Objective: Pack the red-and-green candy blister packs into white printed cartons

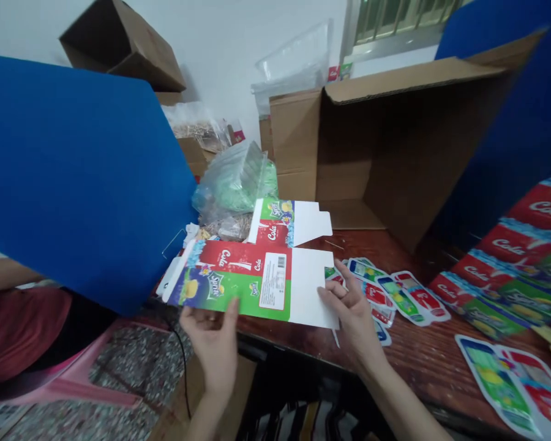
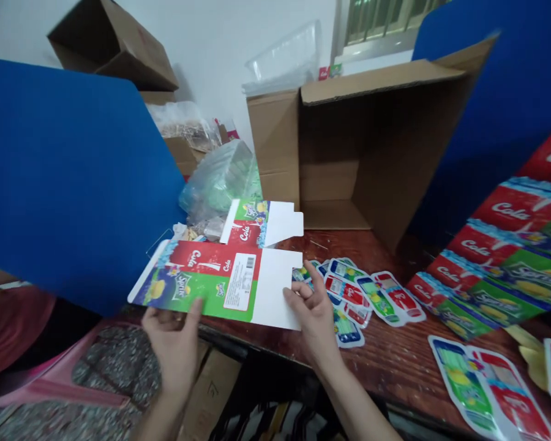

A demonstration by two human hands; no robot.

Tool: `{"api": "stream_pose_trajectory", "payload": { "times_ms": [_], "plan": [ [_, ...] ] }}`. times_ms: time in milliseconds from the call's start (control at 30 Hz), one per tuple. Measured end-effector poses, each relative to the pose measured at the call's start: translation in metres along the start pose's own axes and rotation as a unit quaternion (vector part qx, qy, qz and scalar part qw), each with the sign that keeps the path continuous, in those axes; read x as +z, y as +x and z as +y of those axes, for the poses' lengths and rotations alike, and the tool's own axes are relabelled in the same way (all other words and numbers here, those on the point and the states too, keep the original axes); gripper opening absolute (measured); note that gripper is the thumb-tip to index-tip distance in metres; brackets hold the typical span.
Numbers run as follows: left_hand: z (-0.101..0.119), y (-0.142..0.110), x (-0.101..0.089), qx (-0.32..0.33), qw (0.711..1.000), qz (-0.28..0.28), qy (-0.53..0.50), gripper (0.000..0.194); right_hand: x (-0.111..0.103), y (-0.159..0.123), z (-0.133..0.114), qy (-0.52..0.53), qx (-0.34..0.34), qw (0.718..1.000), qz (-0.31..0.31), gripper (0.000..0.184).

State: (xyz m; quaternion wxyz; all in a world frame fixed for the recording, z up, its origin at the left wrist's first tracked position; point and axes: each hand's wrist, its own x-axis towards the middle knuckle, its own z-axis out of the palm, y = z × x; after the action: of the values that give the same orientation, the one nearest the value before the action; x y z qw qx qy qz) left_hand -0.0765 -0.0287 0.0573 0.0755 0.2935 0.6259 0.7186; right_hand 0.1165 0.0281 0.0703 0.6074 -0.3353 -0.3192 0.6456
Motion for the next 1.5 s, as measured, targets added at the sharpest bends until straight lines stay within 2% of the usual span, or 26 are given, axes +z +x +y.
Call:
{"api": "stream_pose_trajectory", "payload": {
  "times_ms": [33,67,133,200,233,267,300,367,400,467,533,600,633,700,767,833,900,967,1000,1100,1200,1300,1400,1500],
  "plan": [
    [0.0,0.005,-0.001,0.044,0.998,0.033,0.015,0.077,-0.004,-0.003,-0.004,0.002,-0.004,1.0,0.01,0.079],
    [0.001,0.007,0.0,0.103,0.993,0.039,0.037,0.082,-0.007,-0.005,-0.008,0.004,-0.007,1.0,0.021,0.079],
    [0.007,0.005,0.002,0.25,0.962,-0.034,0.108,0.086,-0.011,-0.009,-0.014,0.004,-0.009,0.999,0.039,0.079],
    [0.017,-0.003,0.007,0.374,0.895,-0.133,0.204,0.075,-0.015,-0.01,-0.019,0.002,-0.01,0.998,0.054,0.078],
    [0.024,-0.008,0.01,0.41,0.864,-0.158,0.248,0.066,-0.016,-0.01,-0.022,0.002,-0.014,0.998,0.061,0.078],
    [0.03,-0.011,0.013,0.427,0.845,-0.155,0.281,0.057,-0.018,-0.01,-0.025,0.001,-0.021,0.998,0.066,0.078],
    [0.037,-0.013,0.015,0.43,0.84,-0.136,0.302,0.048,-0.019,-0.01,-0.03,-0.001,-0.03,0.997,0.068,0.079],
    [0.048,-0.016,0.019,0.421,0.843,-0.1,0.32,0.037,-0.021,-0.013,-0.04,-0.007,-0.053,0.996,0.072,0.08],
    [0.052,-0.018,0.021,0.419,0.844,-0.099,0.319,0.033,-0.02,-0.016,-0.046,-0.014,-0.061,0.995,0.071,0.08],
    [0.057,-0.023,0.024,0.447,0.829,-0.151,0.3,0.032,-0.018,-0.024,-0.056,-0.031,-0.069,0.995,0.067,0.078],
    [0.059,-0.031,0.028,0.505,0.788,-0.239,0.258,0.041,-0.015,-0.03,-0.062,-0.06,-0.066,0.994,0.057,0.074],
    [0.063,-0.037,0.031,0.539,0.762,-0.289,0.212,0.049,-0.013,-0.033,-0.065,-0.081,-0.074,0.993,0.044,0.062],
    [0.066,-0.039,0.032,0.533,0.768,-0.302,0.187,0.051,-0.013,-0.033,-0.065,-0.088,-0.083,0.992,0.036,0.054],
    [0.077,-0.039,0.033,0.461,0.814,-0.332,0.122,0.046,-0.017,-0.03,-0.064,-0.117,-0.12,0.985,0.029,0.046],
    [0.088,-0.036,0.034,0.329,0.865,-0.376,0.05,0.037,-0.022,-0.025,-0.062,-0.197,-0.176,0.964,0.032,0.043],
    [0.093,-0.032,0.037,0.193,0.892,-0.41,-0.007,0.028,-0.028,-0.023,-0.059,-0.32,-0.236,0.917,0.043,0.041],
    [0.087,-0.029,0.044,0.092,0.898,-0.428,-0.045,0.025,-0.031,-0.021,-0.057,-0.418,-0.273,0.864,0.058,0.043],
    [0.072,-0.03,0.052,0.029,0.891,-0.446,-0.076,0.028,-0.034,-0.02,-0.053,-0.456,-0.271,0.845,0.074,0.045],
    [0.063,-0.031,0.055,0.006,0.885,-0.457,-0.088,0.03,-0.035,-0.019,-0.052,-0.452,-0.261,0.849,0.079,0.045],
    [0.039,-0.038,0.06,-0.033,0.855,-0.509,-0.096,0.037,-0.04,-0.015,-0.048,-0.393,-0.226,0.888,0.076,0.031],
    [0.032,-0.043,0.056,-0.014,0.796,-0.601,-0.067,0.041,-0.051,-0.013,-0.045,-0.344,-0.23,0.908,0.067,0.021],
    [0.034,-0.043,0.051,0.102,0.741,-0.664,0.006,0.039,-0.068,-0.021,-0.041,-0.326,-0.259,0.908,0.045,0.019],
    [0.031,-0.043,0.052,0.261,0.687,-0.663,0.14,0.046,-0.091,-0.037,-0.035,-0.338,-0.243,0.909,0.001,0.011],
    [0.025,-0.046,0.057,0.372,0.64,-0.605,0.294,0.066,-0.111,-0.061,-0.034,-0.394,-0.277,0.876,-0.037,0.008]
  ]
}}
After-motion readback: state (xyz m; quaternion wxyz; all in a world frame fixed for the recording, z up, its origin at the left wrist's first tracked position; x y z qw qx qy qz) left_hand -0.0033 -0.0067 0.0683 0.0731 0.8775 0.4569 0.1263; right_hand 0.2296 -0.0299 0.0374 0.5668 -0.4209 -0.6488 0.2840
